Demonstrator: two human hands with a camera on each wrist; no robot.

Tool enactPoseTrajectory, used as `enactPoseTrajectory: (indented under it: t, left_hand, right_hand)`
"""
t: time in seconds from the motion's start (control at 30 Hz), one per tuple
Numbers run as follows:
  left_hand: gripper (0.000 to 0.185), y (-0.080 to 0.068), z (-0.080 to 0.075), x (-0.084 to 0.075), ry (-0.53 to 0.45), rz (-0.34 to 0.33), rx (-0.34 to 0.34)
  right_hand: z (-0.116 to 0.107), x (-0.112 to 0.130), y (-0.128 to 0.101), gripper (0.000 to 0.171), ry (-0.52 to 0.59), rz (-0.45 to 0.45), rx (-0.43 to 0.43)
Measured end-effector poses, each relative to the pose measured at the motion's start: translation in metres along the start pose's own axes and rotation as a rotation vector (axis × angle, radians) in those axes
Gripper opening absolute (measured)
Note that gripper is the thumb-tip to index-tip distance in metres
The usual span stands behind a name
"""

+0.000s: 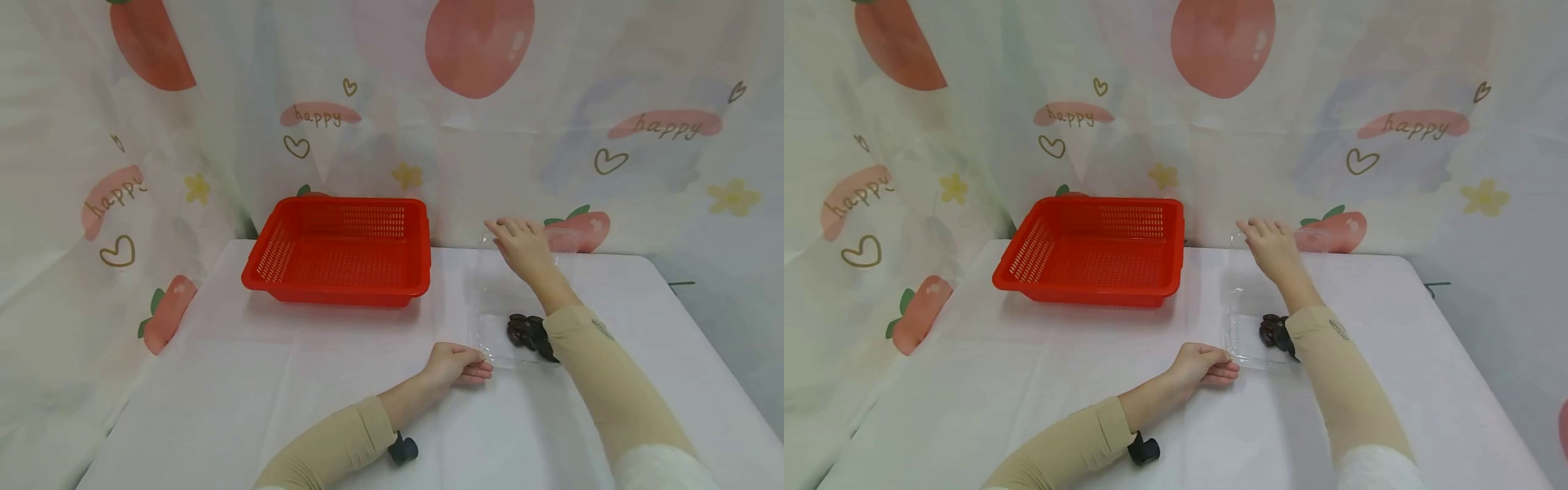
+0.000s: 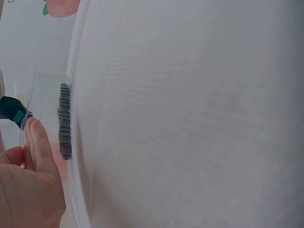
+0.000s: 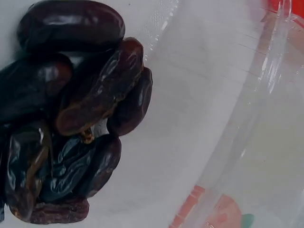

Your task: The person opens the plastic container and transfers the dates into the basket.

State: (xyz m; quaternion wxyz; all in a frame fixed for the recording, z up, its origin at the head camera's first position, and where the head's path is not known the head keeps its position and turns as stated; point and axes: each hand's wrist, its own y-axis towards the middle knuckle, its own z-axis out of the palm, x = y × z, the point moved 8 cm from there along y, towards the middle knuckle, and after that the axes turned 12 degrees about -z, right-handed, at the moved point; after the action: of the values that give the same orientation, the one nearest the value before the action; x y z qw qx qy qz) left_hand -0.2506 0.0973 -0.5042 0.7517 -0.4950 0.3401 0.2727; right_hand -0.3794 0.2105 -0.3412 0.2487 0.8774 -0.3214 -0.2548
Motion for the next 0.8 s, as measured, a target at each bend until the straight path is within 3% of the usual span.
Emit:
enactPoseTrajectory:
  t: [0.27,0.53,0.8]
  left_hand:
    - [0.015,0.0,0.0,-0.001,-0.013,0.01,0.007]
    - [0.013,0.0,-0.002,0.002,-0.016,-0.011,-0.001]
    - [0.011,0.001,-0.001,0.002,-0.014,-0.013,-0.013]
  right_hand:
    - [0.04,-0.012,-0.006,0.051,0.086,0.138,0.31]
    - [0.066,-0.012,-0.017,0.054,0.168,0.197,0.429]
    - [0.083,-0.001,-0.027,0.057,0.252,0.201,0.568]
